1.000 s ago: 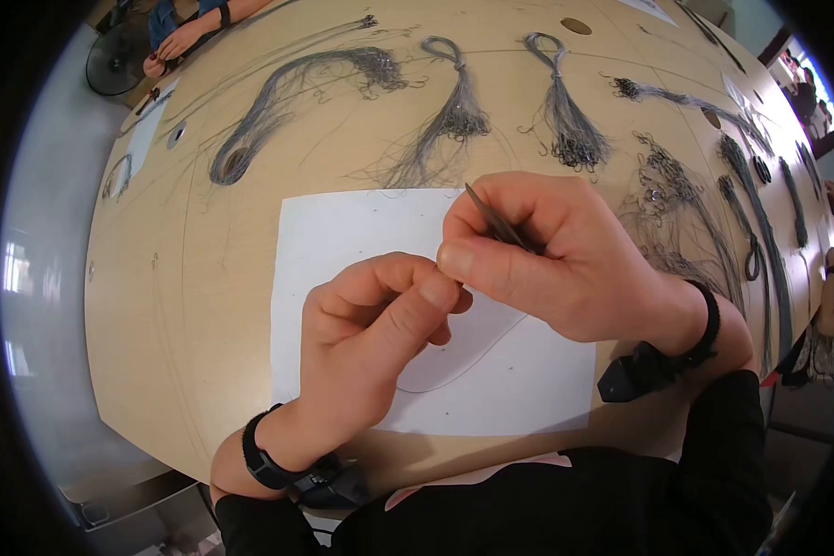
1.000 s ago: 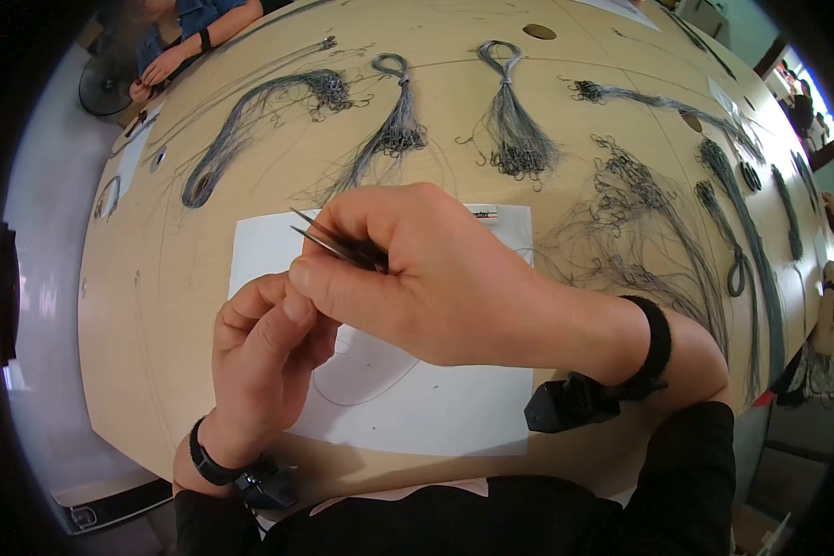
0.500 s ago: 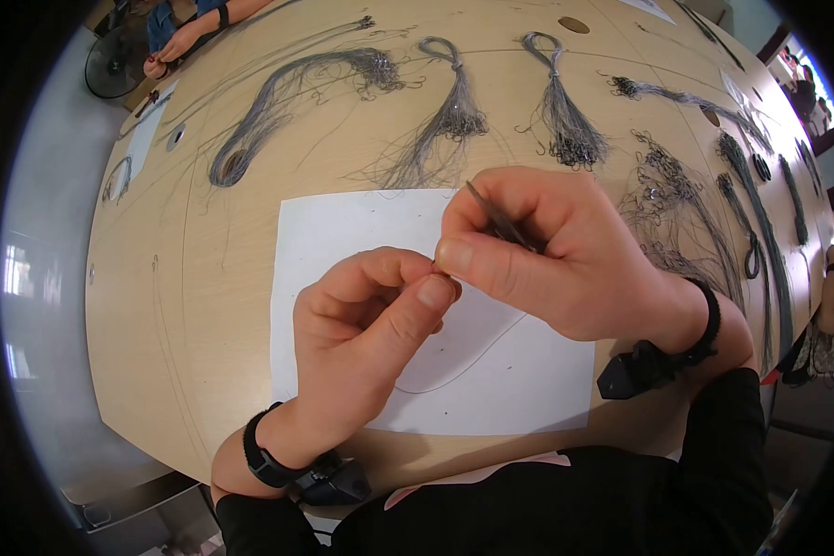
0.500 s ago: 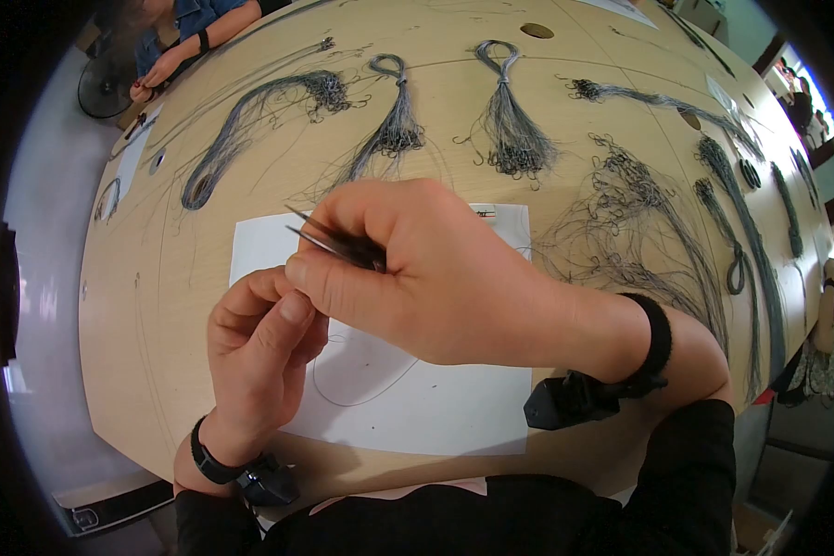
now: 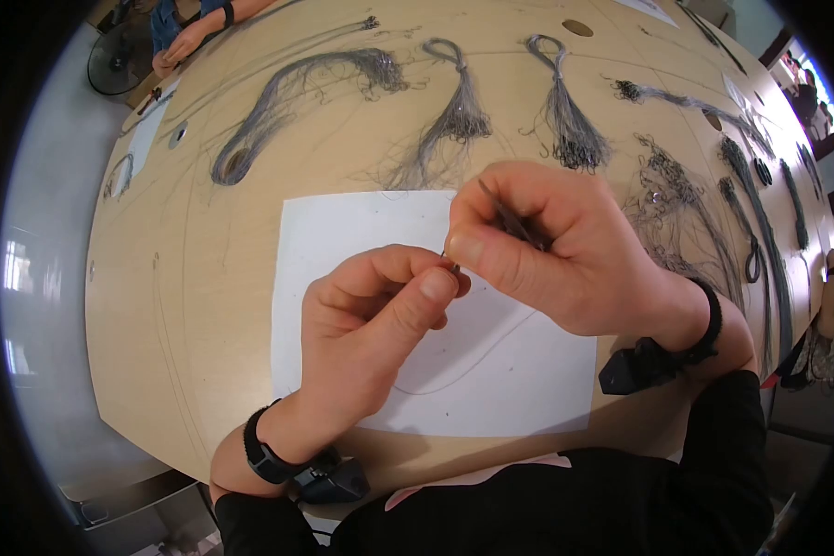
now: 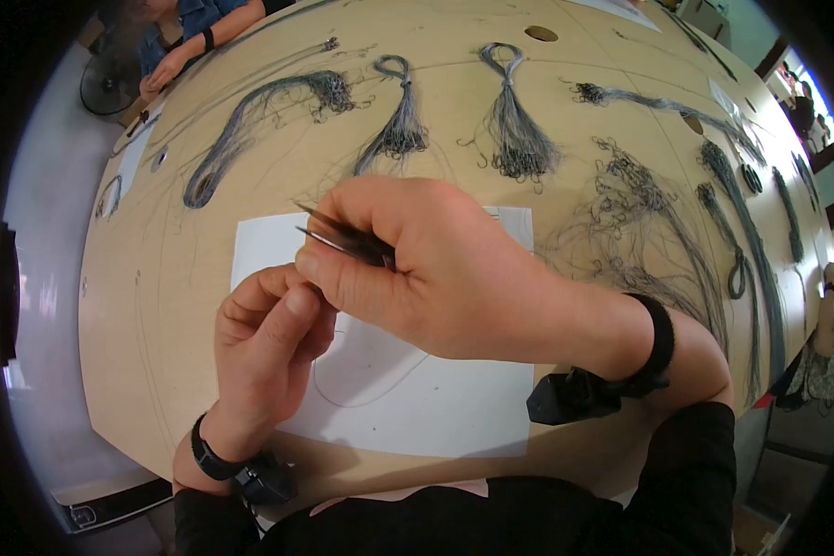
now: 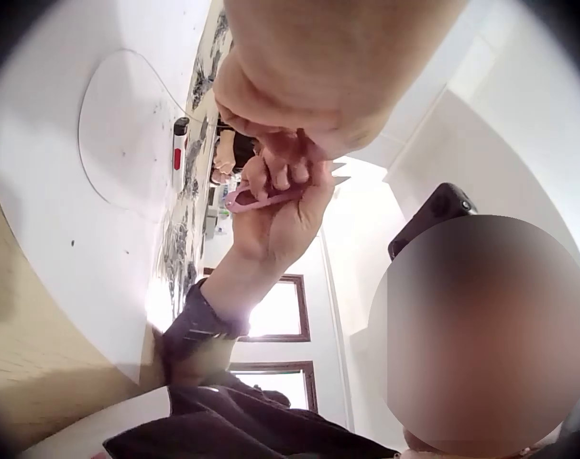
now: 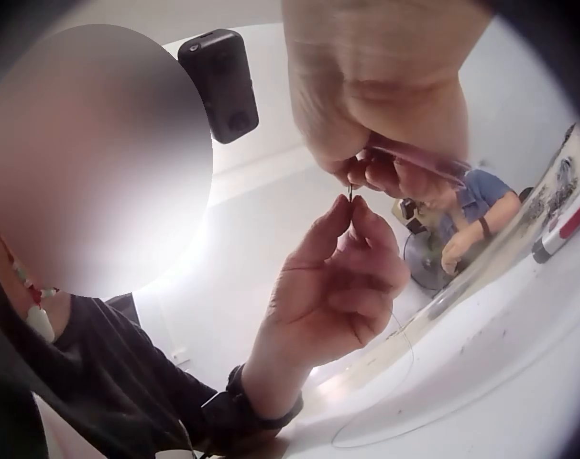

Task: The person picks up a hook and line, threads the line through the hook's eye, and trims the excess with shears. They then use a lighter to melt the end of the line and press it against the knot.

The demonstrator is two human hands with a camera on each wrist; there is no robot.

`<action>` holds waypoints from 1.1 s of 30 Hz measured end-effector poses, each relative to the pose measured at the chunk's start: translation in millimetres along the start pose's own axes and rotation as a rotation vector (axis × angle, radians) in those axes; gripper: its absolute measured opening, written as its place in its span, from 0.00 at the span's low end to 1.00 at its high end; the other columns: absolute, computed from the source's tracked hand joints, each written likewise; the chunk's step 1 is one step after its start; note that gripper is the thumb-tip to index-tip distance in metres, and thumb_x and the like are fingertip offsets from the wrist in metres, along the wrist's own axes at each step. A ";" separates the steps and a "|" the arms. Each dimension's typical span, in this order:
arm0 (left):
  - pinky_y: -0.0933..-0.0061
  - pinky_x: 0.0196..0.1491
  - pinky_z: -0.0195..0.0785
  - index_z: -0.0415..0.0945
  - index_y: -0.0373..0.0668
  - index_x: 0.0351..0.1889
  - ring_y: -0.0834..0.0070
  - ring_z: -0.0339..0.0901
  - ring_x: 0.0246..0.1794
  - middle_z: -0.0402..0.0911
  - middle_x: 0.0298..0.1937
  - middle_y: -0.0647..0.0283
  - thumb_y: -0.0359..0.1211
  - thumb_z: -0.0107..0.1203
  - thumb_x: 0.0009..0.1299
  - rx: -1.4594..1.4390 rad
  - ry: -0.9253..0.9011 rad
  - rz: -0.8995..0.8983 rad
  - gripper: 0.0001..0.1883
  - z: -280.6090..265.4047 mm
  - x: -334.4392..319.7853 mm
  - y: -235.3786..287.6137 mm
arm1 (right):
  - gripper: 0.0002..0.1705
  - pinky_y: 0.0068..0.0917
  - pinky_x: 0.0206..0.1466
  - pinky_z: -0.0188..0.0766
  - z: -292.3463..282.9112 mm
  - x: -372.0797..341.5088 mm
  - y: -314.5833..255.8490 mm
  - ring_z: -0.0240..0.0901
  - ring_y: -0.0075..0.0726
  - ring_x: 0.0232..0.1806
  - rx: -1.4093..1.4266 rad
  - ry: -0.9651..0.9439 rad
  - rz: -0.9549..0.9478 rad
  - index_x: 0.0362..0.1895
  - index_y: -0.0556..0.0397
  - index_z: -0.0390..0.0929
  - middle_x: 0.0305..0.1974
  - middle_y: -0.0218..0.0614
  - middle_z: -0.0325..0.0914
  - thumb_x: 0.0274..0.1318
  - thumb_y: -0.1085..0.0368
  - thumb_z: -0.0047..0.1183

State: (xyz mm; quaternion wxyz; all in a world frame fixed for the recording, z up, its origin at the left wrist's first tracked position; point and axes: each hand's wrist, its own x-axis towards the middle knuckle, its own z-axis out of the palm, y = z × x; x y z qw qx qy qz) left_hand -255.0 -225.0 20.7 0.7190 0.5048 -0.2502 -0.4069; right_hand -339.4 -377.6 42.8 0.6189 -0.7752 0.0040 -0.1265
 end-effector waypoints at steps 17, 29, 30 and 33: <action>0.87 0.26 0.60 0.68 0.38 0.34 0.84 0.66 0.27 0.72 0.32 0.65 0.29 0.44 0.64 0.152 -0.070 0.138 0.05 -1.4 -0.5 8.4 | 0.13 0.22 0.20 0.59 3.3 0.0 -3.1 0.60 0.32 0.16 -0.502 0.128 -0.465 0.33 0.54 0.68 0.28 0.36 0.70 0.38 0.73 0.54; 0.85 0.21 0.55 0.67 0.44 0.37 0.82 0.71 0.28 0.73 0.33 0.67 0.38 0.40 0.67 -0.425 -0.066 0.335 0.09 8.7 22.9 90.1 | 0.08 0.15 0.24 0.62 15.5 -6.9 -25.7 0.64 0.18 0.20 0.026 -0.071 -0.014 0.34 0.59 0.71 0.21 0.32 0.72 0.52 0.68 0.45; 0.88 0.23 0.54 0.65 0.43 0.38 0.86 0.63 0.30 0.67 0.37 0.73 0.35 0.38 0.68 -0.473 0.008 0.425 0.08 12.5 20.2 104.4 | 0.08 0.15 0.24 0.62 11.9 -5.1 -27.8 0.64 0.18 0.20 0.025 -0.074 -0.025 0.34 0.59 0.71 0.21 0.32 0.72 0.52 0.68 0.45; 0.85 0.24 0.54 0.65 0.41 0.38 0.85 0.64 0.29 0.67 0.35 0.71 0.32 0.38 0.67 -0.515 -0.242 0.560 0.07 -15.5 9.1 155.0 | 0.08 0.14 0.24 0.61 2.8 -1.2 -28.4 0.64 0.17 0.20 -0.081 0.055 -0.162 0.33 0.60 0.71 0.20 0.31 0.70 0.52 0.68 0.45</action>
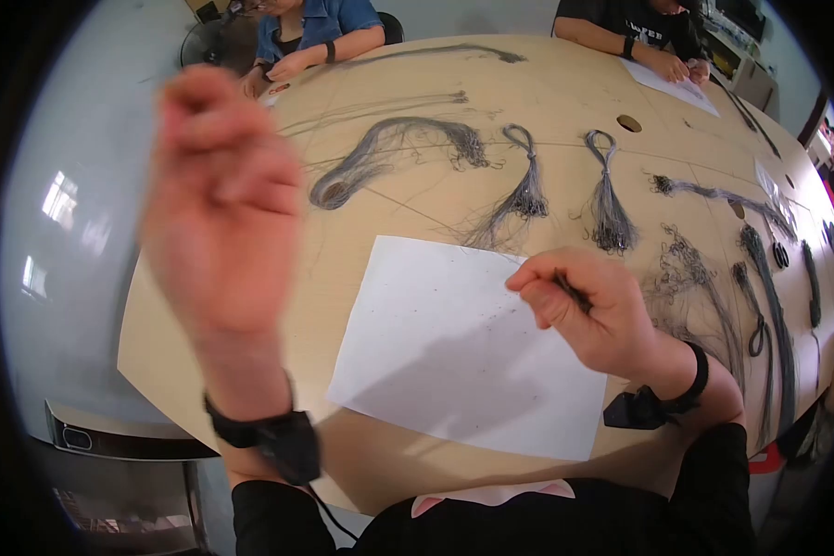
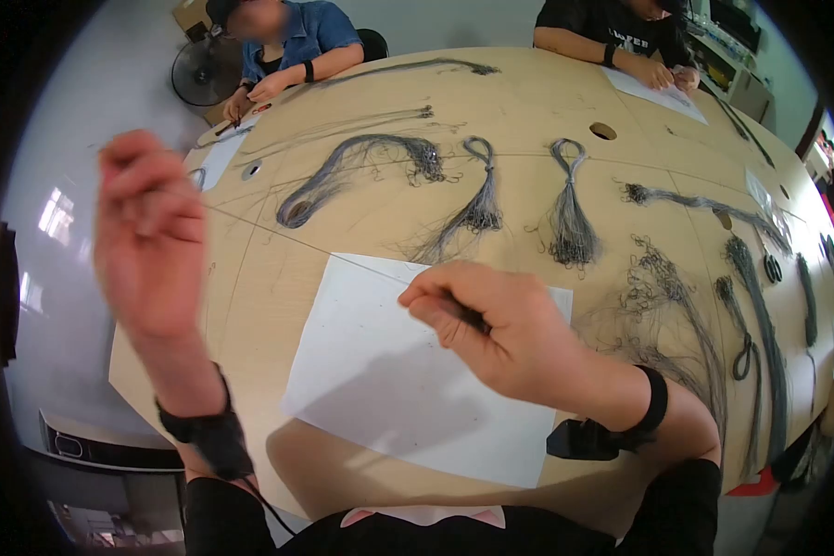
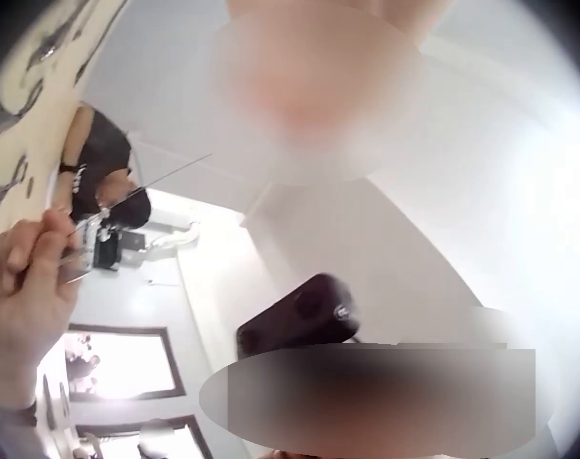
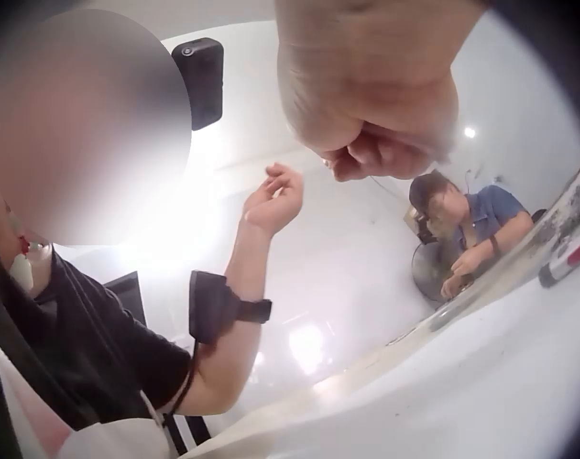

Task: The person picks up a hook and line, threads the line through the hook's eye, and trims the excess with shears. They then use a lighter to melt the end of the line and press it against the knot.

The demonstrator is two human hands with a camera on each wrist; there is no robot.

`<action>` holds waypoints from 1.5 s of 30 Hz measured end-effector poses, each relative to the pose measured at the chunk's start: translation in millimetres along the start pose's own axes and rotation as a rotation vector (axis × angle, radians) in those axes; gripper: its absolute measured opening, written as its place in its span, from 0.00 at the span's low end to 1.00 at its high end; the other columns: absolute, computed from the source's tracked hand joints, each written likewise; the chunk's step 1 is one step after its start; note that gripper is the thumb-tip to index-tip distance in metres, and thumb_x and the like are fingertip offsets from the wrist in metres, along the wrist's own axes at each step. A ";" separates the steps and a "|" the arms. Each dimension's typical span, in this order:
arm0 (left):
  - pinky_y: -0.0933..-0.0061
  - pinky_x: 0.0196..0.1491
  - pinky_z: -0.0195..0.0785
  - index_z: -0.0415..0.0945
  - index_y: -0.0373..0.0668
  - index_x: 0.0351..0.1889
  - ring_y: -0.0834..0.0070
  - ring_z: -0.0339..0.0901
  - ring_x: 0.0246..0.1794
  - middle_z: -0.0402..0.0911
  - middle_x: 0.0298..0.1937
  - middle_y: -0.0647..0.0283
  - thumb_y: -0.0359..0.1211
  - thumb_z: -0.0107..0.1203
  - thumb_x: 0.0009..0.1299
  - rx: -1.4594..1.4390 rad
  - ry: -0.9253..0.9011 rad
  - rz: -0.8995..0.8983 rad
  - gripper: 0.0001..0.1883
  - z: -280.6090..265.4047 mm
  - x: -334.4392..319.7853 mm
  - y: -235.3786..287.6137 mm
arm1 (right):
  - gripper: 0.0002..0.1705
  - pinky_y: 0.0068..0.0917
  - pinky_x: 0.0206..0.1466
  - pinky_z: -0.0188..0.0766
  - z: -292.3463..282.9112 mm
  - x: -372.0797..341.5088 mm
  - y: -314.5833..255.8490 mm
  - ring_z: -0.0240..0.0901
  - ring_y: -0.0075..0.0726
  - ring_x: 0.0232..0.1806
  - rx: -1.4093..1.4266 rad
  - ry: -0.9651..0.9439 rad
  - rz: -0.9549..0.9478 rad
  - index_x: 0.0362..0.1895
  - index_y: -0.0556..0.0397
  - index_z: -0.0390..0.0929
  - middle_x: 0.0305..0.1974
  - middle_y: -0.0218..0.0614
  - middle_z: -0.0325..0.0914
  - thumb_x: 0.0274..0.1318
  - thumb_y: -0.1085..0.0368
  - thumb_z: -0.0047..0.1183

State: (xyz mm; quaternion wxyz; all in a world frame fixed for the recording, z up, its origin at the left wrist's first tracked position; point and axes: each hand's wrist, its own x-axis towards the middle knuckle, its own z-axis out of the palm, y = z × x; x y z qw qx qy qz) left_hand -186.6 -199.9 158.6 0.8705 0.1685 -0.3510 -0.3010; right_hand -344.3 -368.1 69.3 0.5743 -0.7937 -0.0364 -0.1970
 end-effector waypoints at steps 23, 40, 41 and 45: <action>0.84 0.26 0.55 0.62 0.34 0.45 0.82 0.57 0.21 0.61 0.29 0.66 0.25 0.37 0.64 1.157 0.459 0.427 0.11 71.8 -250.6 436.1 | 0.06 0.16 0.23 0.61 9.7 -2.7 9.1 0.65 0.23 0.18 -0.172 -0.365 0.061 0.30 0.58 0.72 0.20 0.34 0.71 0.44 0.73 0.47; 0.75 0.22 0.57 0.74 0.34 0.25 0.78 0.63 0.16 0.69 0.15 0.64 0.37 0.51 0.57 1.971 1.061 -0.275 0.13 -288.9 -98.4 129.4 | 0.06 0.20 0.24 0.63 7.7 6.7 23.3 0.68 0.32 0.20 -0.336 -0.331 -0.022 0.28 0.58 0.72 0.21 0.37 0.72 0.40 0.74 0.50; 0.74 0.23 0.58 0.75 0.35 0.26 0.76 0.65 0.16 0.70 0.15 0.63 0.37 0.50 0.57 2.065 1.054 -0.247 0.13 -289.5 -98.3 127.1 | 0.06 0.21 0.24 0.63 7.5 6.7 23.7 0.68 0.33 0.20 -0.327 -0.327 0.006 0.28 0.57 0.72 0.22 0.37 0.72 0.40 0.74 0.50; 0.76 0.24 0.59 0.76 0.34 0.29 0.79 0.67 0.18 0.73 0.17 0.63 0.37 0.52 0.57 2.118 1.054 -0.347 0.13 -290.6 -98.5 129.1 | 0.07 0.21 0.24 0.63 10.5 8.2 26.9 0.67 0.34 0.19 -0.356 -0.338 -0.048 0.29 0.57 0.72 0.21 0.36 0.71 0.40 0.74 0.51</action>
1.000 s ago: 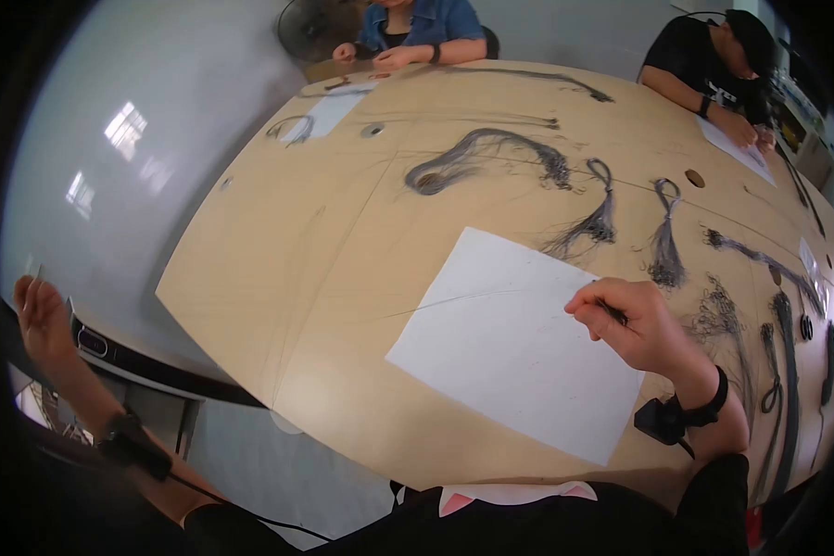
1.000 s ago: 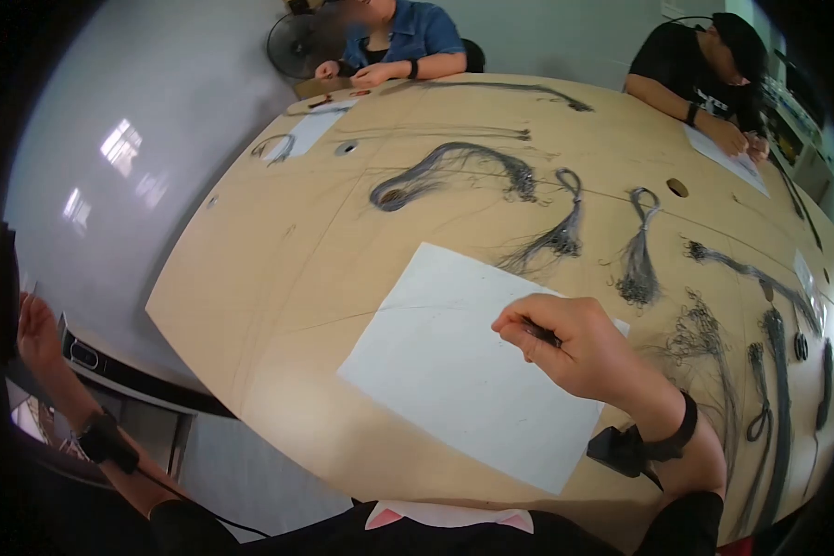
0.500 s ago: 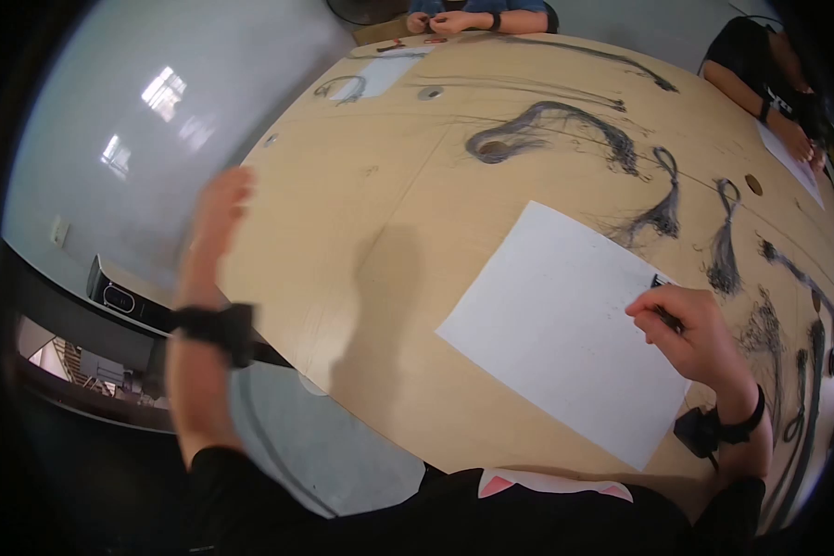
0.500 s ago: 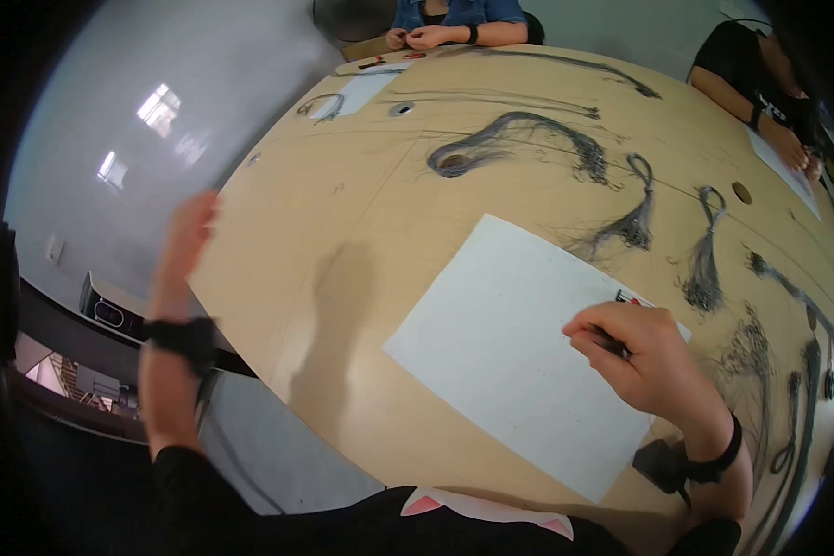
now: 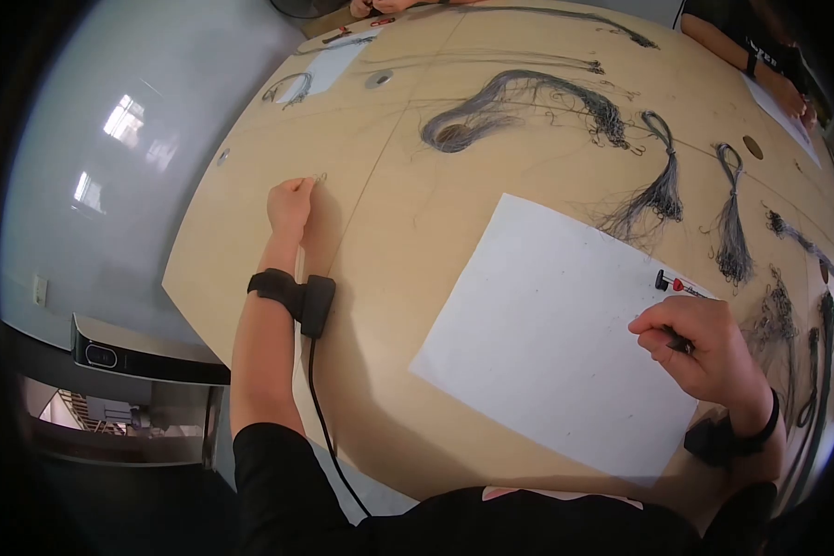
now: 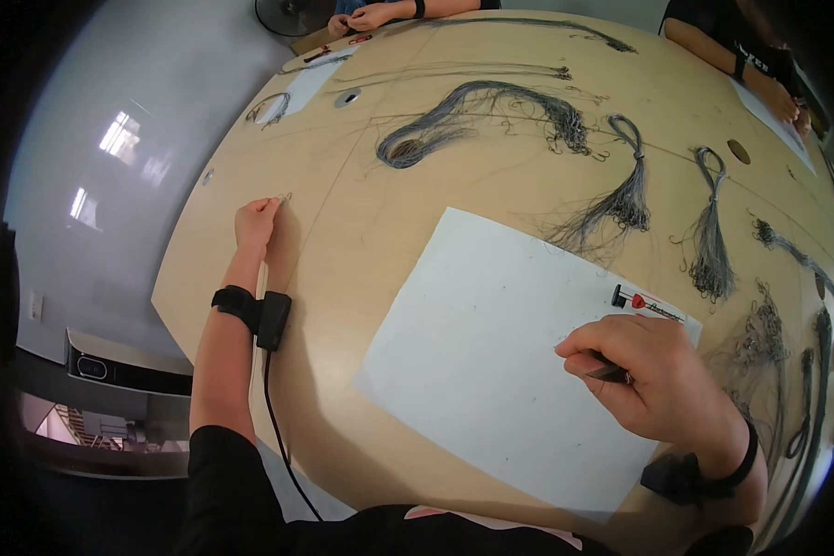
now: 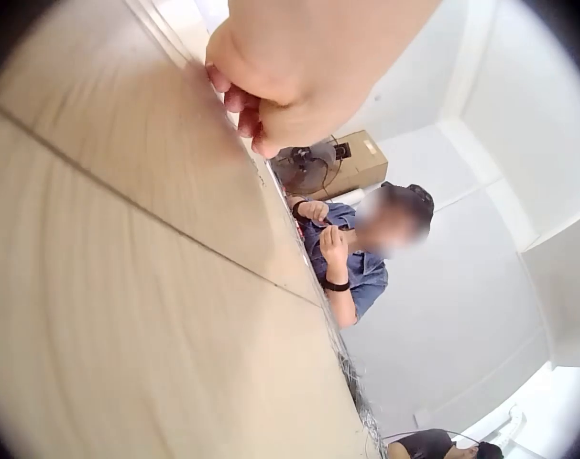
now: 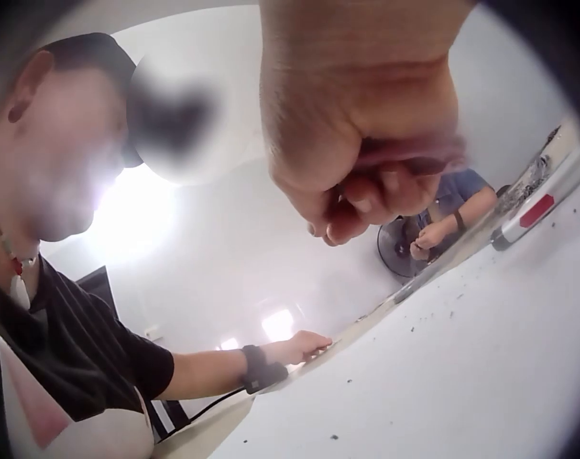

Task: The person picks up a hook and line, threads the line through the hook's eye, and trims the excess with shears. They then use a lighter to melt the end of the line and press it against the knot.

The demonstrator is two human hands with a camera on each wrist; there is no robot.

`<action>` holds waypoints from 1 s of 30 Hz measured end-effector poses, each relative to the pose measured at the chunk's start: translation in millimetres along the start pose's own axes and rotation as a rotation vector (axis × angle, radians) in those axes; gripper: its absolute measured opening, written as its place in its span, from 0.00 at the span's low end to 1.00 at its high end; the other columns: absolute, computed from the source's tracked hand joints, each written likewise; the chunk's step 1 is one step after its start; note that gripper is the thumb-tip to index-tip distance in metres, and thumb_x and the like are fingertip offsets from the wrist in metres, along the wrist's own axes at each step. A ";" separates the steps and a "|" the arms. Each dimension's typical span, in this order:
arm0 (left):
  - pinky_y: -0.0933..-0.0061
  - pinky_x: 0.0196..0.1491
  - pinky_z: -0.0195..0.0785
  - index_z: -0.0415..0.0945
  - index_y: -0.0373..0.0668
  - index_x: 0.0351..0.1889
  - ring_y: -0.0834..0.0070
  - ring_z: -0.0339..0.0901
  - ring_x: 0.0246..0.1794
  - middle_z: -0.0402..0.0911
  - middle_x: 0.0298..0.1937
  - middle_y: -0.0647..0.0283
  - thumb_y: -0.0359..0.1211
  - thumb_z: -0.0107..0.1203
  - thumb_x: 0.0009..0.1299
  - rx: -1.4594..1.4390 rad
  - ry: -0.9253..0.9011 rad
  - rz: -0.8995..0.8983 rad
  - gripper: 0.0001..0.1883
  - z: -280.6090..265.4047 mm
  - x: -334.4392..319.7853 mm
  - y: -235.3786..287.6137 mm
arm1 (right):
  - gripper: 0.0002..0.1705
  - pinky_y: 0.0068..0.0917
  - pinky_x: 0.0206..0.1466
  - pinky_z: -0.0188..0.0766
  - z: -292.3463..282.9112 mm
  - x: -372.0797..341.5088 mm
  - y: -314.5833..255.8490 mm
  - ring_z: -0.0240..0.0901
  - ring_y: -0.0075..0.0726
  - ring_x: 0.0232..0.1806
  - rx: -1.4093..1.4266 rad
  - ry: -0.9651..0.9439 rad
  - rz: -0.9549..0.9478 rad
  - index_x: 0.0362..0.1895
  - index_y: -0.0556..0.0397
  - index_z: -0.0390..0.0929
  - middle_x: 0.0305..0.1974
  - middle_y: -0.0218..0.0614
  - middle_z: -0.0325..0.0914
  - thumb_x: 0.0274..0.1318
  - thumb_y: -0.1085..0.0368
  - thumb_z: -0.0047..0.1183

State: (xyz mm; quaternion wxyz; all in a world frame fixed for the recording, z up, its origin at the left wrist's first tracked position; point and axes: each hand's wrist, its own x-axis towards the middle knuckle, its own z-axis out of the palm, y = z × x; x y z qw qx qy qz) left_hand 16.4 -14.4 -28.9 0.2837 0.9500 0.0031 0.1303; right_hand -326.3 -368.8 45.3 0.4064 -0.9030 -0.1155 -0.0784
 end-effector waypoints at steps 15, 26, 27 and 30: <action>0.77 0.50 0.55 0.62 0.43 0.53 0.71 0.62 0.48 0.65 0.51 0.61 0.36 0.48 0.62 0.009 -0.028 0.574 0.21 -72.0 -56.6 95.3 | 0.10 0.33 0.36 0.63 5.7 -13.6 19.1 0.65 0.44 0.32 -0.272 0.060 0.068 0.31 0.61 0.68 0.29 0.45 0.65 0.43 0.68 0.48; 0.57 0.55 0.49 0.65 0.36 0.46 0.55 0.56 0.55 0.60 0.53 0.44 0.24 0.43 0.56 -0.445 -0.105 1.298 0.17 -58.1 -231.3 243.9 | 0.17 0.35 0.41 0.59 25.9 -33.4 41.5 0.62 0.42 0.36 -0.609 0.043 0.143 0.32 0.59 0.69 0.31 0.40 0.64 0.44 0.57 0.50; 0.59 0.55 0.48 0.65 0.36 0.46 0.57 0.58 0.54 0.60 0.53 0.46 0.24 0.45 0.55 -0.526 -0.121 1.275 0.18 -50.7 -231.5 246.2 | 0.16 0.33 0.41 0.60 23.7 -35.4 38.1 0.63 0.41 0.36 -0.567 0.072 0.117 0.31 0.57 0.70 0.30 0.39 0.65 0.44 0.57 0.50; 0.60 0.54 0.48 0.66 0.36 0.45 0.57 0.58 0.54 0.61 0.52 0.47 0.23 0.46 0.53 -0.594 -0.168 1.219 0.18 -42.7 -232.8 244.6 | 0.13 0.31 0.40 0.61 -13.7 -37.1 18.0 0.63 0.39 0.35 -0.648 0.050 0.079 0.28 0.56 0.71 0.28 0.36 0.66 0.43 0.58 0.50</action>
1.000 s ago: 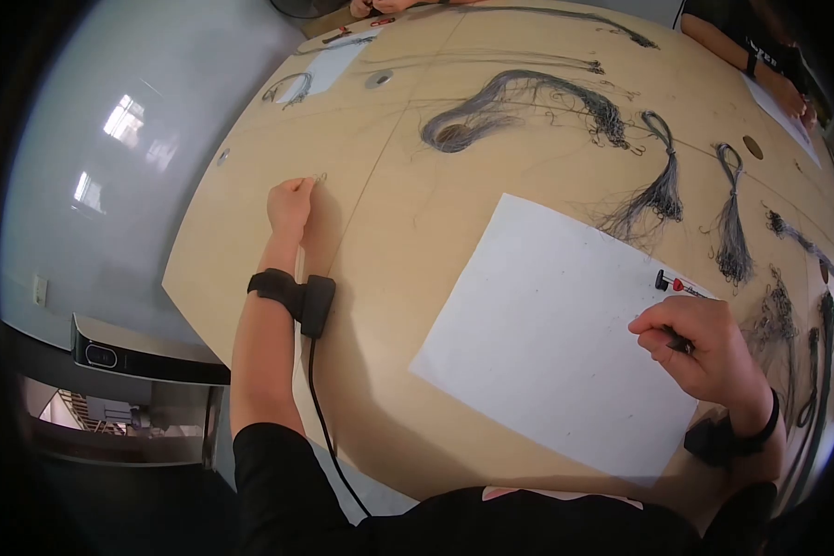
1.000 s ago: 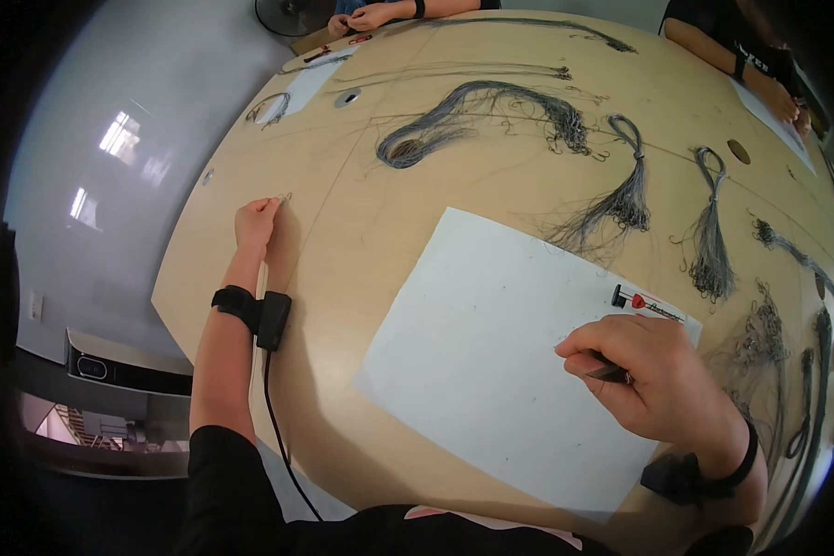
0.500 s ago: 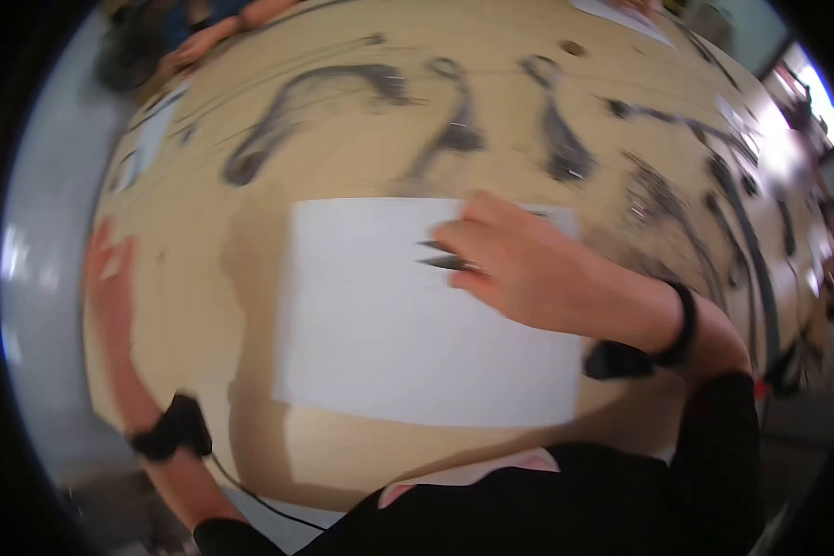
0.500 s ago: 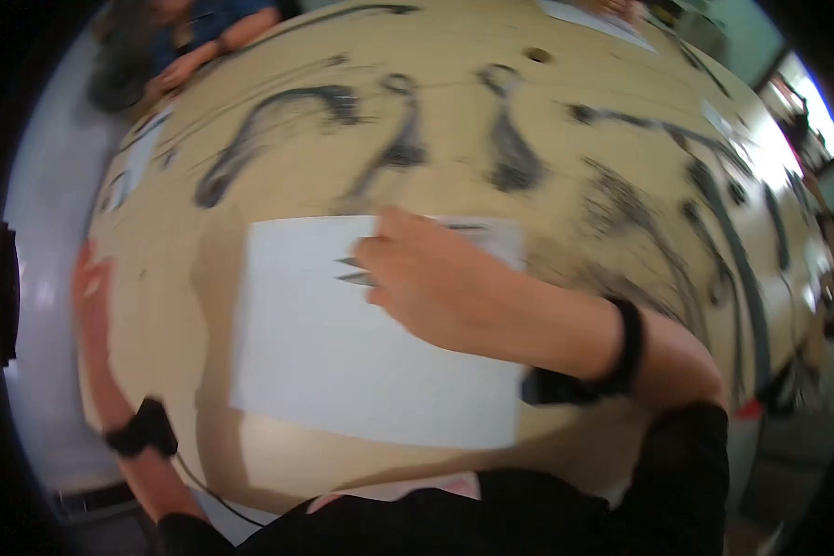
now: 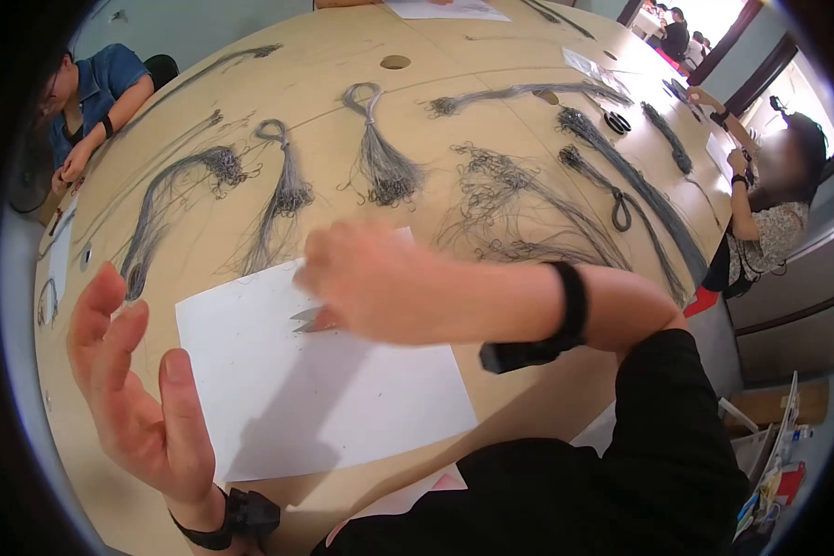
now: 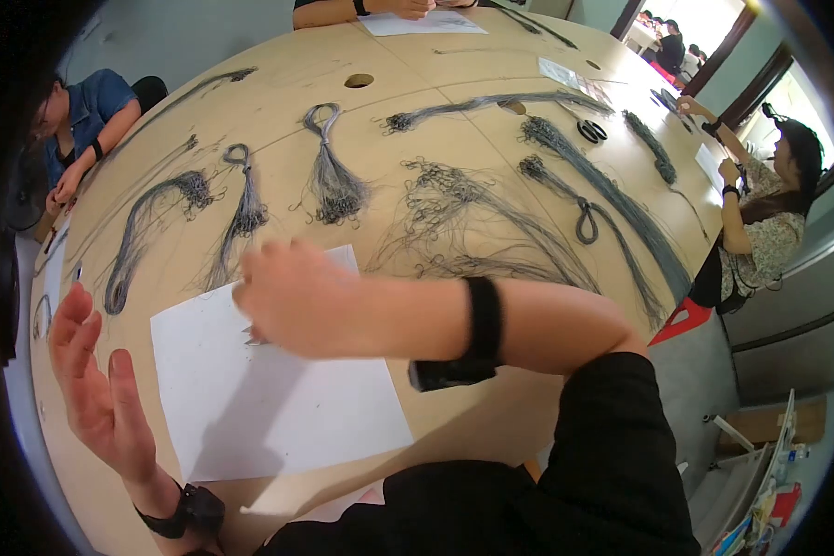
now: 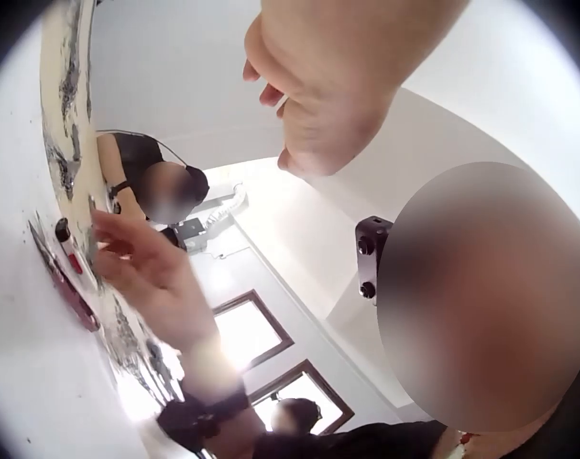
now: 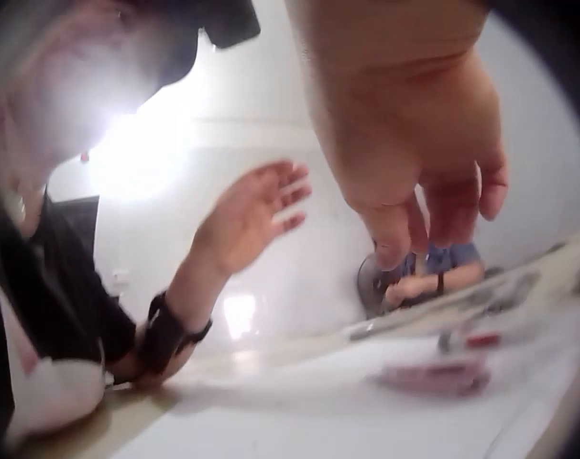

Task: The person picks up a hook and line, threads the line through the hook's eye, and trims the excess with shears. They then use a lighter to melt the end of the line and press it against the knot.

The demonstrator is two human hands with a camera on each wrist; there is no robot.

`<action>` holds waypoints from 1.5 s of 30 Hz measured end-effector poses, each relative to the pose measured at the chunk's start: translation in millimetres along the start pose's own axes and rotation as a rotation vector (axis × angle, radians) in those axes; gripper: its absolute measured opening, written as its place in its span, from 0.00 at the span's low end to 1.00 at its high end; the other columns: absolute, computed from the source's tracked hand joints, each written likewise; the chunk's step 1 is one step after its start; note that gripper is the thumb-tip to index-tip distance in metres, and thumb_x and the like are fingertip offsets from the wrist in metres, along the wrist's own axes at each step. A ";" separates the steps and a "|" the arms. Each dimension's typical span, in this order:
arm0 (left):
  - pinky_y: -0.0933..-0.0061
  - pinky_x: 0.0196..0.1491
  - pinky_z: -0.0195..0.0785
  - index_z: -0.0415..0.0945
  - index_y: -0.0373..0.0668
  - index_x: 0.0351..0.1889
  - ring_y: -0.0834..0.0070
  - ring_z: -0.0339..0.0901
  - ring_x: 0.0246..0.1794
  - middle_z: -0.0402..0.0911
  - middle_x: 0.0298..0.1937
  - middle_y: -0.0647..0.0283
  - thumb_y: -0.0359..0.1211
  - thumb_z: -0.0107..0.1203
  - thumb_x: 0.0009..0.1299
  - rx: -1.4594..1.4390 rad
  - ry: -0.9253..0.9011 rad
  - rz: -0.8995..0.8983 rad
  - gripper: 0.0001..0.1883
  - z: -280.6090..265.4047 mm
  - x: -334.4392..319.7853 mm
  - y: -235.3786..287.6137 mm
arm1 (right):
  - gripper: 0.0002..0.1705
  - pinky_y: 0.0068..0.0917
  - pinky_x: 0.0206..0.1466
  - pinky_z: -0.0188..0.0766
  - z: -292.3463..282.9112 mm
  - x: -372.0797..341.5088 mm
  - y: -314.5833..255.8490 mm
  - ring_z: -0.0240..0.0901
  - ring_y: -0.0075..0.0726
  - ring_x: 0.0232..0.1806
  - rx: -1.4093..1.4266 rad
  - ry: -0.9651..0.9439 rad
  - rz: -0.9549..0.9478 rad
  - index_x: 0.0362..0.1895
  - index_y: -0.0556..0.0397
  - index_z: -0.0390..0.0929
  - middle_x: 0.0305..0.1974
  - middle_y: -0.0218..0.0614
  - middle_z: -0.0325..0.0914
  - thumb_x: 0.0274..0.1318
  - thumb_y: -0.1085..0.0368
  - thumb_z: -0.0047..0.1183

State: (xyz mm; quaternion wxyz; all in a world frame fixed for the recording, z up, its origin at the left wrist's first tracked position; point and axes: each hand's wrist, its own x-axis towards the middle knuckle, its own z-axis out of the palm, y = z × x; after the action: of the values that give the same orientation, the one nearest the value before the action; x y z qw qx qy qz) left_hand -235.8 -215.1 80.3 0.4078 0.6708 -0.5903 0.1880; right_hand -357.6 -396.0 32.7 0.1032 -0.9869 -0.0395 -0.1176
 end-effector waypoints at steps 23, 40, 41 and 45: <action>0.66 0.44 0.56 0.72 0.39 0.36 0.60 0.62 0.51 0.62 0.51 0.48 0.22 0.51 0.47 -0.033 -0.135 -0.076 0.16 27.0 -16.1 -3.5 | 0.15 0.26 0.09 0.57 -29.9 -38.6 215.0 0.59 0.30 0.06 0.162 -0.228 0.893 0.03 0.59 0.64 0.04 0.36 0.59 0.30 0.63 0.46; 0.72 0.40 0.60 0.72 0.39 0.36 0.64 0.67 0.44 0.68 0.45 0.51 0.22 0.53 0.47 -0.112 -0.192 -0.099 0.16 39.0 -19.7 -5.5 | 0.10 0.14 0.23 0.58 -49.8 -26.9 161.3 0.60 0.17 0.21 0.607 0.099 0.835 0.24 0.57 0.71 0.22 0.27 0.68 0.46 0.62 0.45; 0.74 0.39 0.60 0.72 0.38 0.36 0.66 0.68 0.42 0.70 0.43 0.53 0.22 0.53 0.49 -0.247 -0.220 -0.187 0.15 43.8 -21.1 -5.7 | 0.09 0.14 0.24 0.59 -52.0 -18.1 139.8 0.60 0.17 0.22 0.699 0.196 0.741 0.26 0.56 0.72 0.23 0.27 0.68 0.47 0.63 0.45; 0.80 0.38 0.61 0.71 0.37 0.38 0.75 0.70 0.38 0.73 0.40 0.60 0.23 0.52 0.56 -0.682 -0.229 -0.450 0.12 50.0 -27.9 -9.4 | 0.07 0.14 0.20 0.56 -49.9 12.2 48.8 0.59 0.16 0.20 0.865 0.260 0.435 0.29 0.59 0.73 0.19 0.26 0.68 0.47 0.67 0.49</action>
State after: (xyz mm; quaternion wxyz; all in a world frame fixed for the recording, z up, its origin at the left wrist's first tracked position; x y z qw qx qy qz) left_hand -244.9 -236.1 26.9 0.5691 0.6261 -0.4989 -0.1877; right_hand -352.0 -453.6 73.6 0.5289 -0.8164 0.1351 -0.1884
